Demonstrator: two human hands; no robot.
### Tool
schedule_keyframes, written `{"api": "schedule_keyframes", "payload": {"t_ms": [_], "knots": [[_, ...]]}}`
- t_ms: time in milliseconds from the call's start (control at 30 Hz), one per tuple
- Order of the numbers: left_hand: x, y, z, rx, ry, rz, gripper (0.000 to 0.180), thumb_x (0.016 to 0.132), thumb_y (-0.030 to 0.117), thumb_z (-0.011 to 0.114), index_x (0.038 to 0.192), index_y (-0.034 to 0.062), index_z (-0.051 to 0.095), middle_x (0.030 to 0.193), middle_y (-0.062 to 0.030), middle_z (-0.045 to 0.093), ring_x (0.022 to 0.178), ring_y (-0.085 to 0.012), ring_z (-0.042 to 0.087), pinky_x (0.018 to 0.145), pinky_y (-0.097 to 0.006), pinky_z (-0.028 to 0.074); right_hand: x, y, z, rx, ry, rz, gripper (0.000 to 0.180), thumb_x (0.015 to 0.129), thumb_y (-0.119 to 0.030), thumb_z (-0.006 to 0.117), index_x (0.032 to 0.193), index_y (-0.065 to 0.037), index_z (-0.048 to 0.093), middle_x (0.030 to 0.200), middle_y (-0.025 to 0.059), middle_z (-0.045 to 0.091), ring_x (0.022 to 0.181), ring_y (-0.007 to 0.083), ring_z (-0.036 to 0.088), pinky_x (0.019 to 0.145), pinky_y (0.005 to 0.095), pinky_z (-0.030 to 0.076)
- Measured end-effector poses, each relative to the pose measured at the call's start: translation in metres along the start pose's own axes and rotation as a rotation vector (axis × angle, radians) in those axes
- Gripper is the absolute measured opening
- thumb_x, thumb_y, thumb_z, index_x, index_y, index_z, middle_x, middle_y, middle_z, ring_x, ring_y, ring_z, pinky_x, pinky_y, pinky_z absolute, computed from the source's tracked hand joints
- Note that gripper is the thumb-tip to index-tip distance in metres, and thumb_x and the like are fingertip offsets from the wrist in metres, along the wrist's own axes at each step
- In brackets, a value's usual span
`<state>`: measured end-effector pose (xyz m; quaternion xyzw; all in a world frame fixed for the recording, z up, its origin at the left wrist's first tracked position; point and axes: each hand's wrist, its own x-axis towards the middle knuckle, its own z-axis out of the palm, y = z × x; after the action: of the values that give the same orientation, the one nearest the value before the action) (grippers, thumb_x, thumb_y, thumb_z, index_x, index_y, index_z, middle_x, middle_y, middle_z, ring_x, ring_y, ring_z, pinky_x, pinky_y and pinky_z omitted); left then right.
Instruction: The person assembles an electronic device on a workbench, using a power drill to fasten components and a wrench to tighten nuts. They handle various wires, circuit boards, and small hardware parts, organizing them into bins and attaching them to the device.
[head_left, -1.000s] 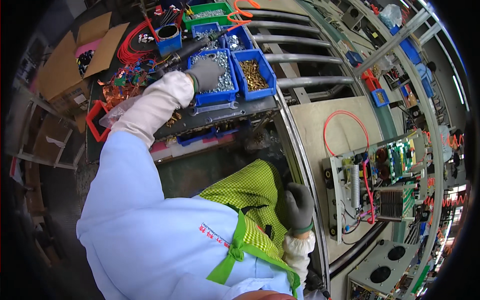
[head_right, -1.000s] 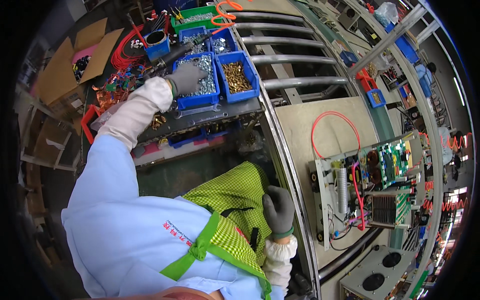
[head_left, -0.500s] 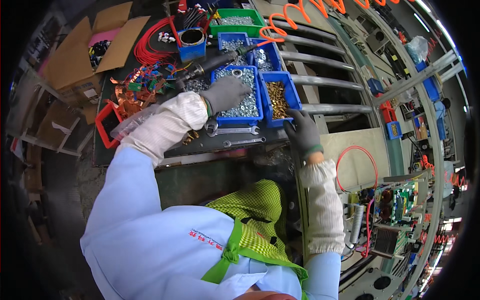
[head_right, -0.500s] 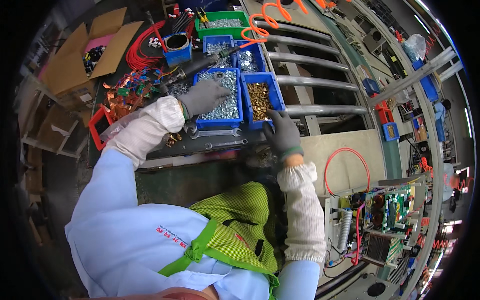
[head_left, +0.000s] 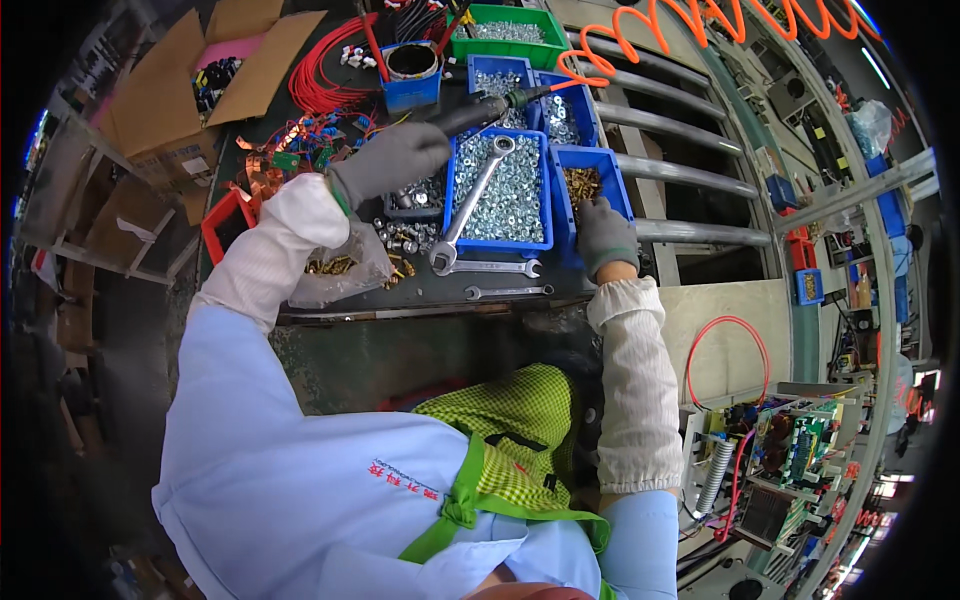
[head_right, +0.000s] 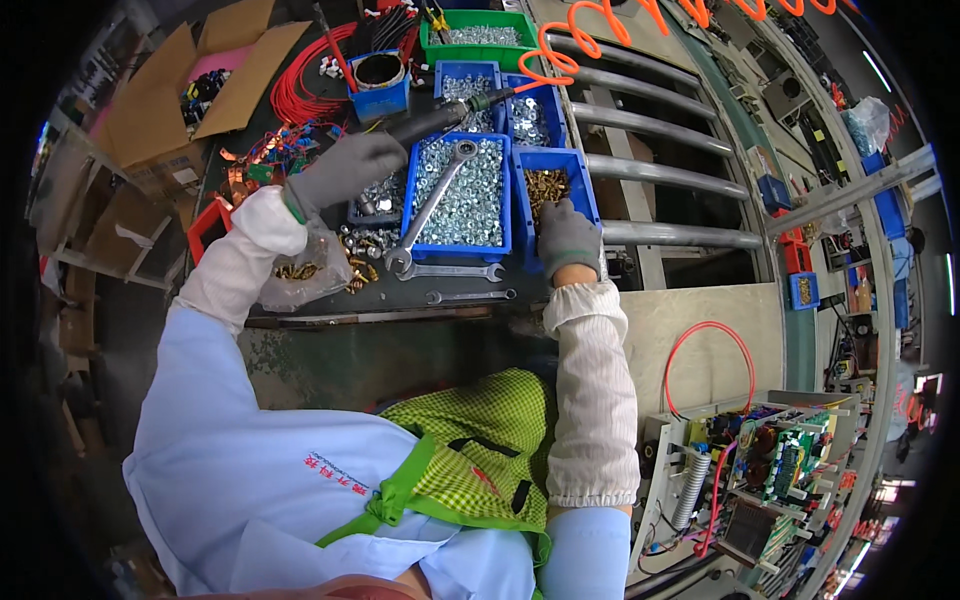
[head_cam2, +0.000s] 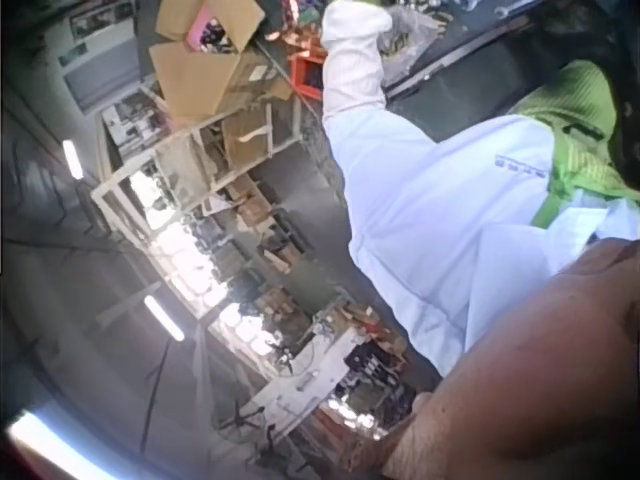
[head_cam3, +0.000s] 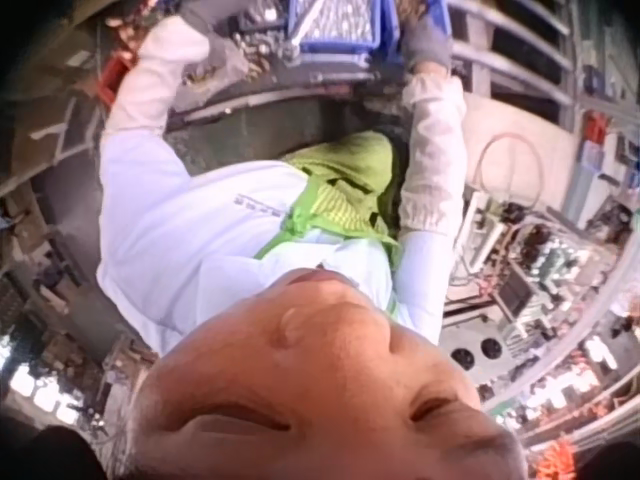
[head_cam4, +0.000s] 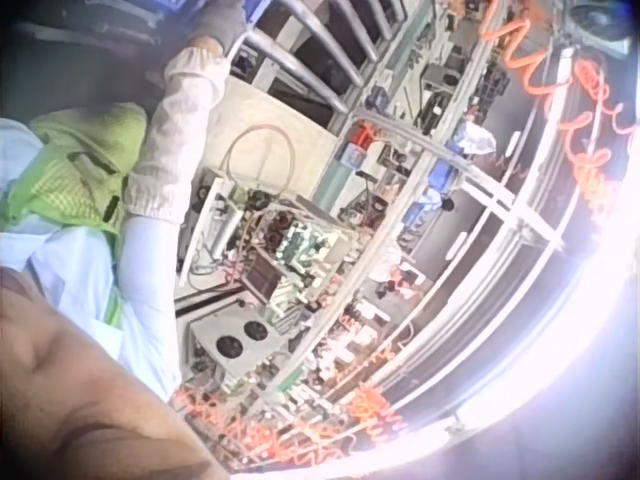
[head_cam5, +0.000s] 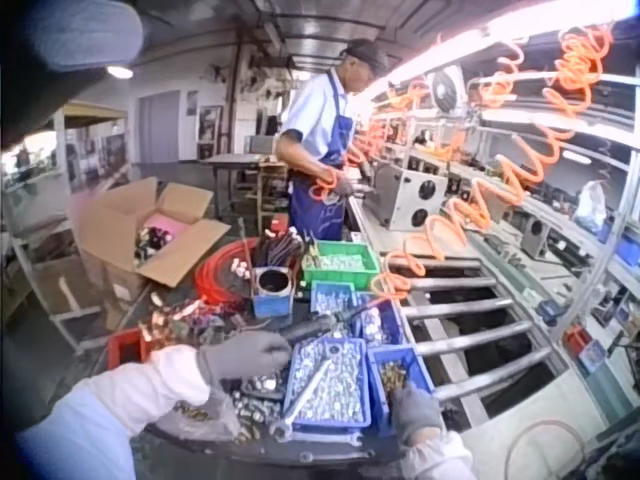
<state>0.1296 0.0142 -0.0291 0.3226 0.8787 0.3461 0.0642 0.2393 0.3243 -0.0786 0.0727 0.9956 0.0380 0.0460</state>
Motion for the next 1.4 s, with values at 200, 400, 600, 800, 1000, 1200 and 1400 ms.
{"api": "schedule_keyframes", "payload": {"t_ms": [200,400,600,800,1000,1200,1400], "knots": [[-0.005,0.002,0.038,0.823,-0.273,-0.055,0.015,0.082,0.018,0.06,0.093,0.0088,0.066,0.087,-0.0116,0.069,0.084,-0.0323,0.068,0.073,-0.045,0.054,-0.007,0.004,0.0,0.046,0.065,0.004,0.018,0.089,-0.012,0.051,0.105,-0.011,0.058,0.111,0.0159,0.061,0.094,0.0359,0.067,0.081,0.049,0.053],[0.002,-0.012,0.043,0.82,-0.254,0.015,0.018,0.078,0.015,0.063,0.095,0.009,0.067,0.092,-0.0118,0.069,0.088,-0.0315,0.068,0.074,-0.045,0.054,-0.02,0.011,0.008,0.434,0.434,-0.024,0.012,0.089,-0.013,0.054,0.099,-0.008,0.057,0.099,0.0171,0.064,0.086,0.0377,0.065,0.073,0.0484,0.052],[0.003,-0.013,0.039,0.707,-0.28,-0.015,0.022,0.077,0.016,0.062,0.096,0.0071,0.067,0.097,-0.015,0.068,0.092,-0.0348,0.066,0.08,-0.047,0.053,-0.068,0.006,-0.011,0.767,0.59,-0.036,0.018,0.084,-0.006,0.062,0.102,-0.006,0.062,0.089,0.0125,0.065,0.078,0.0278,0.065,0.069,0.0386,0.053],[0.003,-0.025,0.05,0.672,-0.192,0.033,0.018,0.078,0.017,0.06,0.093,0.0067,0.067,0.093,-0.0159,0.068,0.092,-0.0357,0.065,0.083,-0.048,0.051,-0.133,0.012,-0.003,0.928,0.597,-0.02,0.024,0.085,-0.004,0.063,0.109,-0.002,0.062,0.096,0.0133,0.065,0.08,0.0233,0.065,0.072,0.0335,0.053],[0.007,-0.052,0.058,0.927,-0.266,0.417,0.012,0.084,0.02,0.057,0.08,0.0155,0.068,0.08,-0.0055,0.064,0.076,-0.0237,0.064,0.064,-0.036,0.052,-0.219,0.006,-0.002,1.146,0.472,0.085,0.029,0.09,-0.007,0.058,0.119,-0.001,0.06,0.104,0.0166,0.064,0.094,0.027,0.064,0.085,0.036,0.051],[0.017,-0.069,0.026,0.766,-0.273,0.219,0.028,0.084,0.017,0.059,0.108,0.004,0.064,0.098,-0.0248,0.064,0.088,-0.0426,0.063,0.078,-0.05,0.049,-0.314,0.016,0.042,1.264,0.664,0.198,0.026,0.09,-0.01,0.057,0.115,-0.004,0.061,0.11,0.0164,0.064,0.102,0.0328,0.061,0.092,0.0392,0.048],[0.061,-0.094,0.003,0.128,-0.048,0.296,0.037,0.091,0.011,0.053,0.123,-0.0083,0.055,0.109,-0.017,0.064,0.094,-0.0272,0.063,0.084,-0.034,0.049,-0.437,0.021,0.063,1.366,0.776,0.704,0.017,0.091,-0.016,0.061,0.103,-0.004,0.063,0.086,0.0122,0.065,0.078,0.0232,0.064,0.072,0.0339,0.051]]}}
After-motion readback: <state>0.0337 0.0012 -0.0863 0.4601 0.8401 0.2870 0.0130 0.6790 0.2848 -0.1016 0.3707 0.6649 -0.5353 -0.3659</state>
